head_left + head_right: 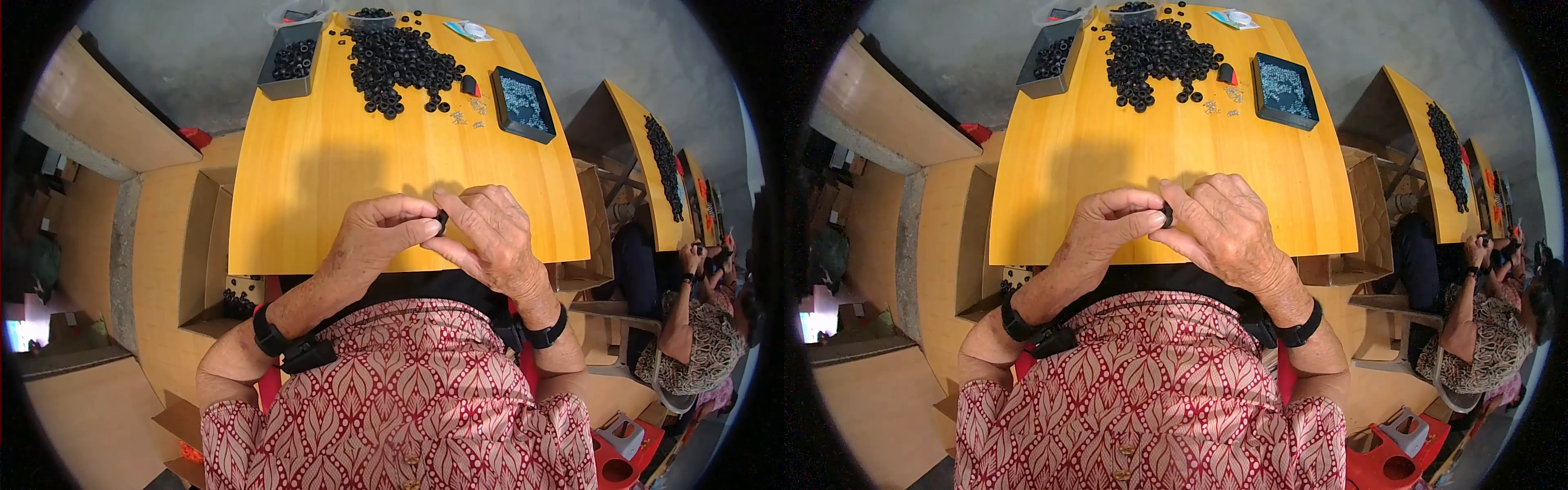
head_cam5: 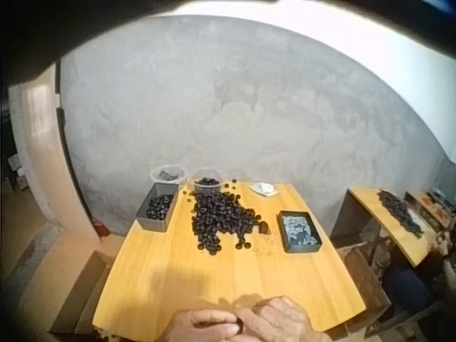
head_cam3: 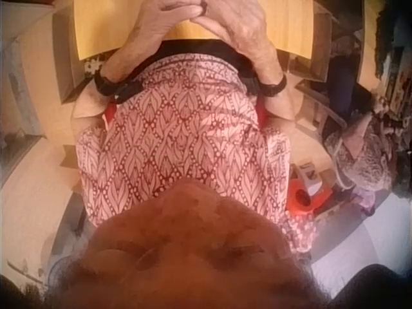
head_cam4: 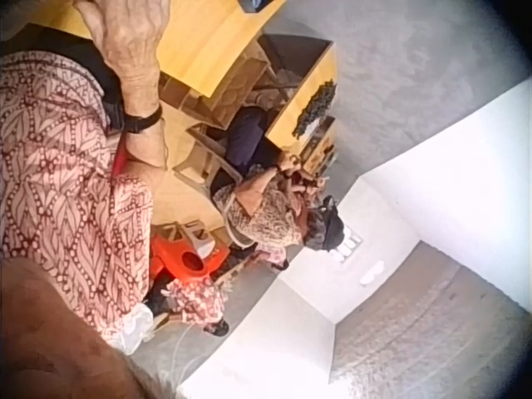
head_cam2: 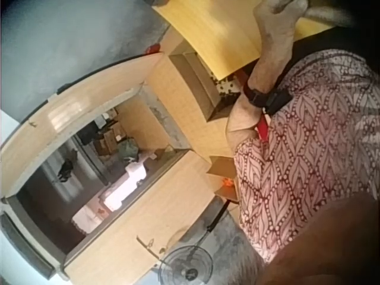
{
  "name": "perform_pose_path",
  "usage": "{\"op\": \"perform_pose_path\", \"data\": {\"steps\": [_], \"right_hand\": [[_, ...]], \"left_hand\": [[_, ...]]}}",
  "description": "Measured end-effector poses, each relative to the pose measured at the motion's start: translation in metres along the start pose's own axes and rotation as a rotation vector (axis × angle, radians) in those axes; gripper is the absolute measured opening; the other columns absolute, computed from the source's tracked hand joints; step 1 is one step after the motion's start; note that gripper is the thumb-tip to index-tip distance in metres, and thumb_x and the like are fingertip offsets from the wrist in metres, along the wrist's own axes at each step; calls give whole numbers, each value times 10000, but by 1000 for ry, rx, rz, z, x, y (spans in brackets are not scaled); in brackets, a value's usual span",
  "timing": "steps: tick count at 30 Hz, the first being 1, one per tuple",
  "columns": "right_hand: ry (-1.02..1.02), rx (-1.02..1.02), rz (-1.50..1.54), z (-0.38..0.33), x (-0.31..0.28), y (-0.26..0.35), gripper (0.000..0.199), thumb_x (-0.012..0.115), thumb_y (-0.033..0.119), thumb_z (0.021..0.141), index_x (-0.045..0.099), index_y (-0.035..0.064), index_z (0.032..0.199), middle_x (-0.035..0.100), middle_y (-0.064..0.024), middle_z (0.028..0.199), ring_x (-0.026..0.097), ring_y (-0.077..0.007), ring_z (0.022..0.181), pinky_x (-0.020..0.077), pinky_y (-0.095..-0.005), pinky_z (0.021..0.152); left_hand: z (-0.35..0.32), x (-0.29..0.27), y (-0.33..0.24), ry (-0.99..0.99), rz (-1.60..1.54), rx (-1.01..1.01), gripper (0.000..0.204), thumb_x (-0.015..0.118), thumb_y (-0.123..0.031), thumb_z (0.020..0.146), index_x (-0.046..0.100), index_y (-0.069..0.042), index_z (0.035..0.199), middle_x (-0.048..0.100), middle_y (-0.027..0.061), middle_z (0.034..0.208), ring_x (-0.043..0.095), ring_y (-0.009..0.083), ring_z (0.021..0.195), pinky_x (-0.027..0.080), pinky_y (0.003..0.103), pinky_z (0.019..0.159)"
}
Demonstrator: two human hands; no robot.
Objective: The person assembles small components by inserting metal pieces into black rubber parts by hand.
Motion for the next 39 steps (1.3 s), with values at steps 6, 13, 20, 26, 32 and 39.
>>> {"op": "perform_pose_path", "data": {"steps": [6,13,20,26,32,39], "right_hand": [[-59,55,169,-4,-4,-10,310,746,82,774,657,-18,1054,616,-98,793,603,-263,740,494,-362,682],[-1,214,344,-4,3,-23,222,695,18,813,668,-26,1029,645,-120,820,619,-257,758,507,-347,689],[7,375,520,-15,8,-39,180,680,18,836,681,-9,1014,663,-112,852,625,-222,778,506,-324,699],[-30,365,534,-15,6,-41,172,678,15,837,681,-10,1007,668,-116,850,629,-225,778,505,-326,693],[-29,374,524,-15,5,-41,162,682,18,836,681,-11,995,663,-115,826,627,-229,758,502,-325,683],[-29,368,468,-15,4,-39,149,685,20,832,679,-11,977,657,-112,813,624,-240,746,502,-329,674]], "left_hand": [[2,1,1,6,-55,-7,171,674,-97,895,682,-2,1038,682,35,948,620,104,890,485,251,834],[1,2,3,22,-112,-26,223,660,-92,905,654,13,1101,695,74,970,651,128,911,499,263,859],[1,4,5,36,-113,-21,228,661,-81,901,649,9,1111,692,72,997,654,129,928,494,260,872],[2,3,4,18,-107,-19,226,667,-50,887,651,6,1106,687,74,1014,655,131,927,501,256,868],[2,2,4,9,-97,-10,213,663,-29,886,654,3,1096,685,79,1028,658,138,940,512,256,871],[2,2,3,5,-106,2,210,662,-17,884,654,4,1093,683,80,1030,658,139,943,515,256,879]]}}
Point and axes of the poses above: each hand's wrist, its own z-axis towards the middle knuckle, its own x-axis out of the palm, y = z × x, the point moved 10 cm from there along z, towards the middle knuckle
